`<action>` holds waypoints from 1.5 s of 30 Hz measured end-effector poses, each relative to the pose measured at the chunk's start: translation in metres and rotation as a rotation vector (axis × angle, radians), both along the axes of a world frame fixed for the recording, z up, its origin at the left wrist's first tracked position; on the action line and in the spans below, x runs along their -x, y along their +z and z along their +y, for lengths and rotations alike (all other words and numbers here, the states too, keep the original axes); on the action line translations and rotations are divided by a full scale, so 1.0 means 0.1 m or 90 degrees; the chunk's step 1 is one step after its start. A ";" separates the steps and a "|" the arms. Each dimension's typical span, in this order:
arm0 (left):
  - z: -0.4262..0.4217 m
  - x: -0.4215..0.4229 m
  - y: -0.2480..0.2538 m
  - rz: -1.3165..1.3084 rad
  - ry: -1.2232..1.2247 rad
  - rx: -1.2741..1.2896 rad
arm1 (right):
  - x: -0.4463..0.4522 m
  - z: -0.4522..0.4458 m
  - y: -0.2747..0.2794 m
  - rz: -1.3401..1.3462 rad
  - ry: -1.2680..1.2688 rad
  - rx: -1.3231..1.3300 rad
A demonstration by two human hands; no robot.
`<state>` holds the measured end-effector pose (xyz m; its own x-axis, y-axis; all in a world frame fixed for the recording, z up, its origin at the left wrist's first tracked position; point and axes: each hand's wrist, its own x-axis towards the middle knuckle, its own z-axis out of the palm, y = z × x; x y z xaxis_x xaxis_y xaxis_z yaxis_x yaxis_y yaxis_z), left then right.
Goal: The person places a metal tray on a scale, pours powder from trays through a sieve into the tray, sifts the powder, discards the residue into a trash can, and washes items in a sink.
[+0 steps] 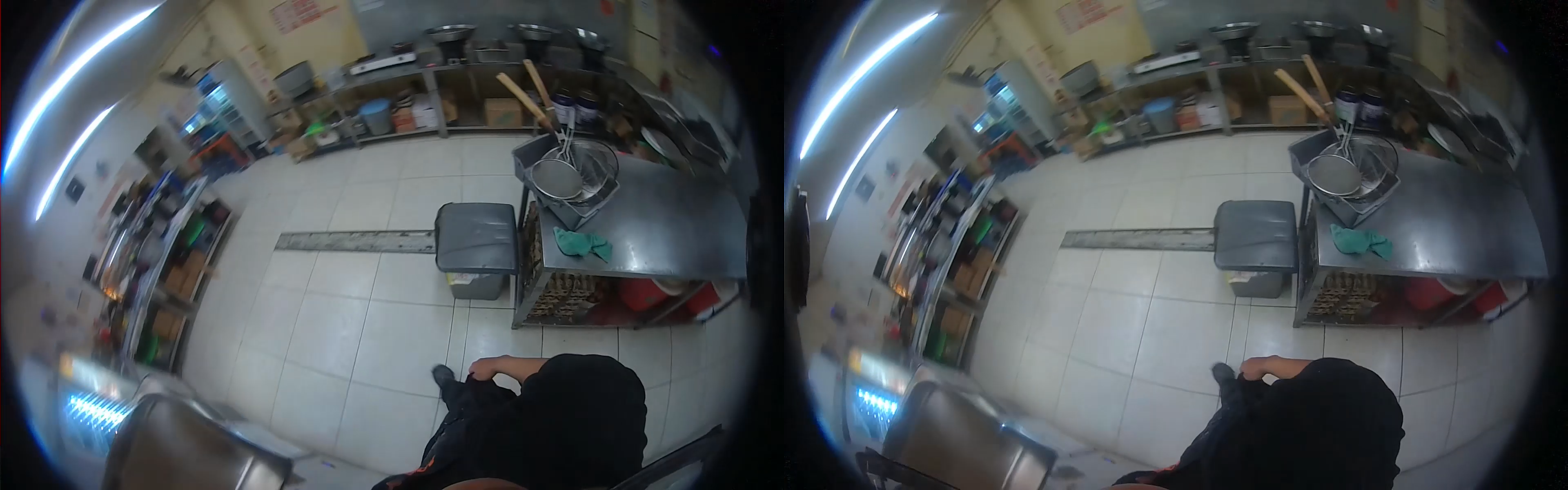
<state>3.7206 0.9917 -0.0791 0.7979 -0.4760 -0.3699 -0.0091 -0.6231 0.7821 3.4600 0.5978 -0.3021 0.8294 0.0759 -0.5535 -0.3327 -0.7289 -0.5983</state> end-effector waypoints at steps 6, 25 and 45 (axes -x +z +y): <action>-1.93 -1.82 -0.39 0.054 -0.164 -0.020 | -1.45 -0.90 1.10 -0.164 -0.192 -0.118; -7.24 -6.18 -1.10 0.155 -0.279 -0.112 | -5.06 -5.06 1.84 -0.140 -0.817 -0.813; -15.60 -6.09 -0.10 0.259 -0.802 -0.058 | -3.69 -11.18 1.53 -1.155 -1.532 -0.887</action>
<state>4.3300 -0.5684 -0.0887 -0.3425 -0.7647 -0.5459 -0.3929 -0.4112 0.8225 3.8289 -0.5198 -0.1490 -0.2903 -0.7768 -0.5589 0.9395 -0.1203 -0.3209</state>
